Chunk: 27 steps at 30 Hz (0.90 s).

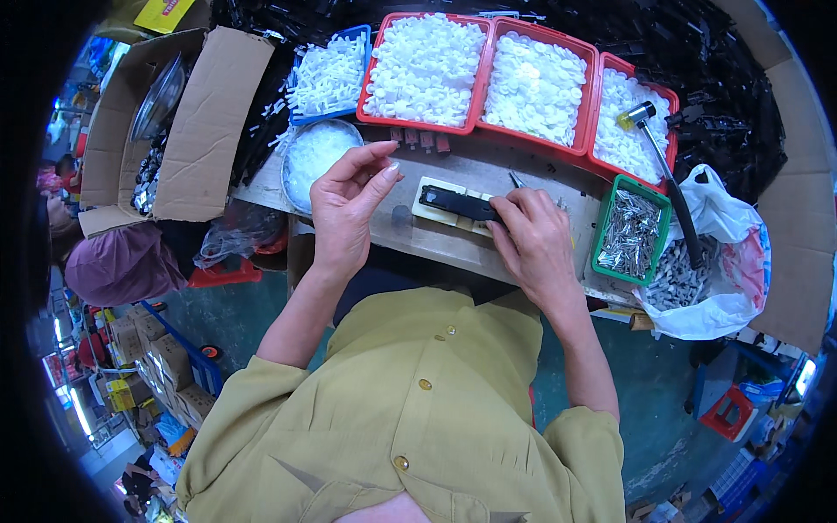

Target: The person assembles small lock mechanisms at a workbench. They place a black lock body into a wooden jig, insert a white plastic component and a metal pin, then use a hammer to tap the pin into place. The person repeats this process for multiple units, retrieving parts from nearby trays and placing finished assemblies on the table.

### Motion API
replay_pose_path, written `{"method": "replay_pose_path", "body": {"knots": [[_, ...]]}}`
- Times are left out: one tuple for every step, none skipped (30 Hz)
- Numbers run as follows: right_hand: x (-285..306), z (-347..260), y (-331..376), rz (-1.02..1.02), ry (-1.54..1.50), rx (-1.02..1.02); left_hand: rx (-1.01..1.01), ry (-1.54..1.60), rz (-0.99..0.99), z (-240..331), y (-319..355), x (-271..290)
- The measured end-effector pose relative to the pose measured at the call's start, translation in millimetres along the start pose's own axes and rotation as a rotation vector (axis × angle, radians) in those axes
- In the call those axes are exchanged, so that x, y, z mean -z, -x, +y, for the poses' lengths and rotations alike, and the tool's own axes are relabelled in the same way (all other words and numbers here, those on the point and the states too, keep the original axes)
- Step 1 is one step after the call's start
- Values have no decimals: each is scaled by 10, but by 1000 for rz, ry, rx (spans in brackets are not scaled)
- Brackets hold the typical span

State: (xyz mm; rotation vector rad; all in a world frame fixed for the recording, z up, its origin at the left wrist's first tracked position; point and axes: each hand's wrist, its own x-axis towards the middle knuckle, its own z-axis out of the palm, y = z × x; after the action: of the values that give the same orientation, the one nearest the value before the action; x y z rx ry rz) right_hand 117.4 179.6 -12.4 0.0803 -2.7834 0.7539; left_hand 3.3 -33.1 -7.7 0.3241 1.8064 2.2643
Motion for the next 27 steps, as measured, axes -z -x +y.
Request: {"method": "replay_pose_path", "body": {"knots": [[-9,7,7,-8,-9,-1,8,-3,-1,-4,-1,-7],[-22,7,1,0,-14,6,0,-21,-7,4,-4,-15],[-27,6,-11,5,-13,12,-5,-32,-14,9,-5,-35],[-34,1,-22,10,-13,17,-11,-44,-21,10,-7,-47],[-43,-9,-29,1,-2,9,-24,-74,-38,2,-9,-50],[-47,-21,-39,-10,9,2,-37,-103,-53,-8,-16,-54],[-47,-25,-47,-20,20,-7,-50,-132,-70,-14,-25,-55],[-43,-22,-54,-30,22,-8,-103,-238,-100,-6,-40,-53],[-33,-15,-52,-45,28,-9,-155,-338,-127,-4,-41,-54],[-27,-9,-50,-59,33,-9,-207,-439,-154,-9,-38,-55],[-28,-9,-52,-57,29,-4,-290,-535,-190,-25,-25,-69],[-25,-12,-51,-58,31,-1,-373,-623,-226,-56,-5,-103],[-23,-16,-51,-59,32,2,-456,-711,-262,-87,13,-139],[-27,-14,-50,-57,30,4,-537,-766,-316,-123,14,-177],[-28,-2,-51,-51,30,4,-624,-819,-372,-161,-10,-229],[-24,6,-48,-44,31,4,-712,-870,-428,-196,-25,-267],[-13,5,-41,-55,27,4,-742,-896,-493,-239,-24,-290],[-8,6,-50,-58,20,6,-757,-943,-530,-279,-19,-295],[6,18,-57,-61,14,8,-772,-990,-567,-320,5,-293],[60,57,-71,-28,-13,-3,-786,-1037,-604,-339,7,-300],[142,115,-98,5,-44,-9,-783,-1055,-634,-337,-7,-298],[246,171,-126,37,-76,-9,-780,-1078,-658,-319,-11,-287],[410,229,-156,98,-18,-45,-776,-1101,-680,-303,-10,-274],[579,339,-164,156,42,-85,-790,-1110,-679,-300,-11,-266],[711,546,-134,230,182,-139,-809,-1116,-688,-305,-17,-269],[843,772,-110,304,323,-194,-828,-1122,-697,-313,-24,-277],[951,975,-90,313,428,-265,-854,-1125,-697,-323,-32,-287]]}}
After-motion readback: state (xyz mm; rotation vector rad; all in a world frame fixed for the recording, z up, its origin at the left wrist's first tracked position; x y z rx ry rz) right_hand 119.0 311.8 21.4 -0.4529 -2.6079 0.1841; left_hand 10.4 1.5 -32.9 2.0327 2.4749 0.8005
